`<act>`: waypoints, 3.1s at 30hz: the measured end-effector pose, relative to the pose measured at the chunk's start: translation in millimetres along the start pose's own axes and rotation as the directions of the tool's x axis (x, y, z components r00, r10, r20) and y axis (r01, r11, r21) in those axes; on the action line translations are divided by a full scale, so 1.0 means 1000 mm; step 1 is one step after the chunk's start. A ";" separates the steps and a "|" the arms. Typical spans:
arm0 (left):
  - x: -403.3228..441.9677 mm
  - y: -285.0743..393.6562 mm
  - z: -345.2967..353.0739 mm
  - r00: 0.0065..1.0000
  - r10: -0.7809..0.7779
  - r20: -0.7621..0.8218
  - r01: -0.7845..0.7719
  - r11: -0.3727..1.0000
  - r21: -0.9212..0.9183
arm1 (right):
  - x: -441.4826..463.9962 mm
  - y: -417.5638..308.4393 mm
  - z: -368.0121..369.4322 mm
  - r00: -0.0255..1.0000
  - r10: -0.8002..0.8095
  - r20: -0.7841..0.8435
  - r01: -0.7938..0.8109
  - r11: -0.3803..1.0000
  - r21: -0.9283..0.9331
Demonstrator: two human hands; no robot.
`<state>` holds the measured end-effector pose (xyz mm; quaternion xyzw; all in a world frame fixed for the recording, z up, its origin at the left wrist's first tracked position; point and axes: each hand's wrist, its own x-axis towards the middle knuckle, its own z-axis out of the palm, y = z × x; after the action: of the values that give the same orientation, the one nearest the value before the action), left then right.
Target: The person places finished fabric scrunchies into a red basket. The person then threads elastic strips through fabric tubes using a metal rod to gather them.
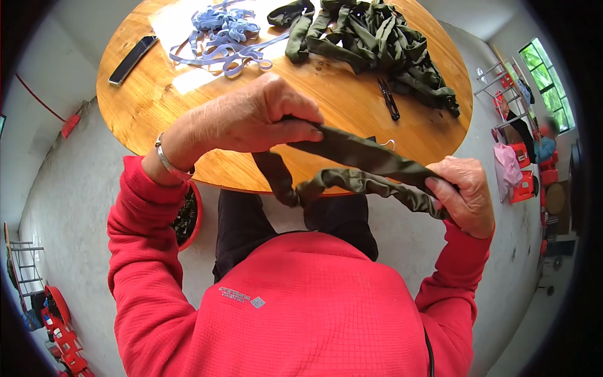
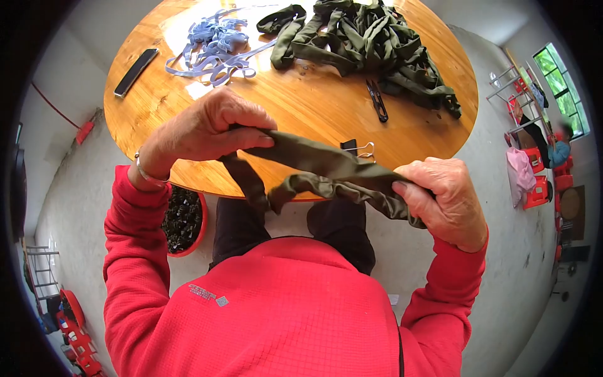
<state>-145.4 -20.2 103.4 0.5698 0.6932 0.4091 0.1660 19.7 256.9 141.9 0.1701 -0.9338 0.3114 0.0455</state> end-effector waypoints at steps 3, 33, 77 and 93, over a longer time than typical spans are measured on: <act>0.007 0.016 -0.009 0.977 0.211 -0.043 -0.184 0.923 0.339 | -0.001 -0.008 -0.008 0.999 0.027 -0.033 -0.026 0.998 0.053; -0.006 0.006 0.031 0.885 0.318 -0.341 -0.061 0.803 0.592 | -0.014 0.008 0.053 0.987 0.054 -0.151 -0.026 0.983 0.183; -0.018 -0.015 0.127 0.728 0.468 -0.502 -0.244 0.860 0.448 | -0.027 0.005 0.109 0.963 -0.041 -0.268 0.038 0.999 -0.017; -0.037 0.014 0.080 0.761 0.199 -0.618 0.069 0.921 0.383 | -0.024 0.005 0.103 0.969 -0.145 -0.199 0.116 0.982 -0.148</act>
<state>-70.1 -24.0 56.6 0.4390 0.7530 0.4420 -0.2120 42.6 206.3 51.4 0.1941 -0.9296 0.2598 0.1752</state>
